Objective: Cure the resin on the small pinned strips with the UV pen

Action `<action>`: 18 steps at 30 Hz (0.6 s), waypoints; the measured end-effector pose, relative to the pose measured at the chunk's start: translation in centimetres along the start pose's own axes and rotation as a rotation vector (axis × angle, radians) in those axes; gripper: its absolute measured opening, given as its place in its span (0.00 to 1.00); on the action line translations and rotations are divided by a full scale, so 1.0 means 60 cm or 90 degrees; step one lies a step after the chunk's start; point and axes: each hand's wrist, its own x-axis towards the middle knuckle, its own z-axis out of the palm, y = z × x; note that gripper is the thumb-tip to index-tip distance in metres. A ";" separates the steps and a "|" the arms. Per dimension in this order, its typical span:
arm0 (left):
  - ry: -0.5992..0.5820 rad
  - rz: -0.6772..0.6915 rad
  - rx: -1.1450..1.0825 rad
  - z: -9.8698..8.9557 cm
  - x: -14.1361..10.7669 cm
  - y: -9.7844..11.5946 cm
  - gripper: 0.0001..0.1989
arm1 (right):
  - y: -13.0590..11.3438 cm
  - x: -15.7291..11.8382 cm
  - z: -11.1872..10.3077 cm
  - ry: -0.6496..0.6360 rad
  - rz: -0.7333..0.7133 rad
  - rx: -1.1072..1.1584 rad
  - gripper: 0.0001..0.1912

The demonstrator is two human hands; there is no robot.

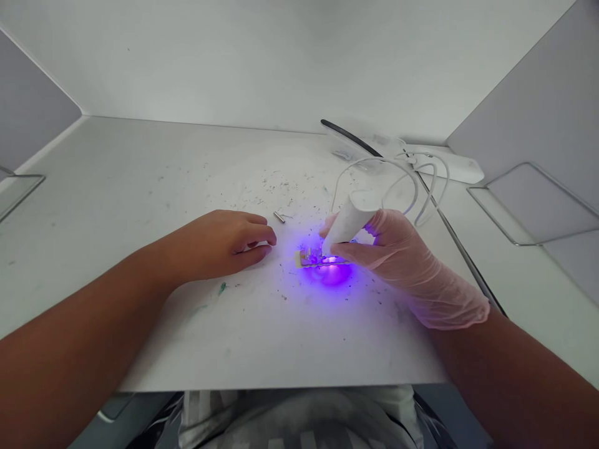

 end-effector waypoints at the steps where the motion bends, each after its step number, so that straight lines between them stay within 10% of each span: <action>1: 0.002 0.000 0.001 0.000 0.000 0.000 0.18 | 0.000 0.000 0.000 0.001 0.000 -0.002 0.06; 18: 0.004 -0.004 -0.001 -0.001 0.000 0.000 0.19 | 0.002 -0.002 -0.001 0.004 -0.017 0.000 0.06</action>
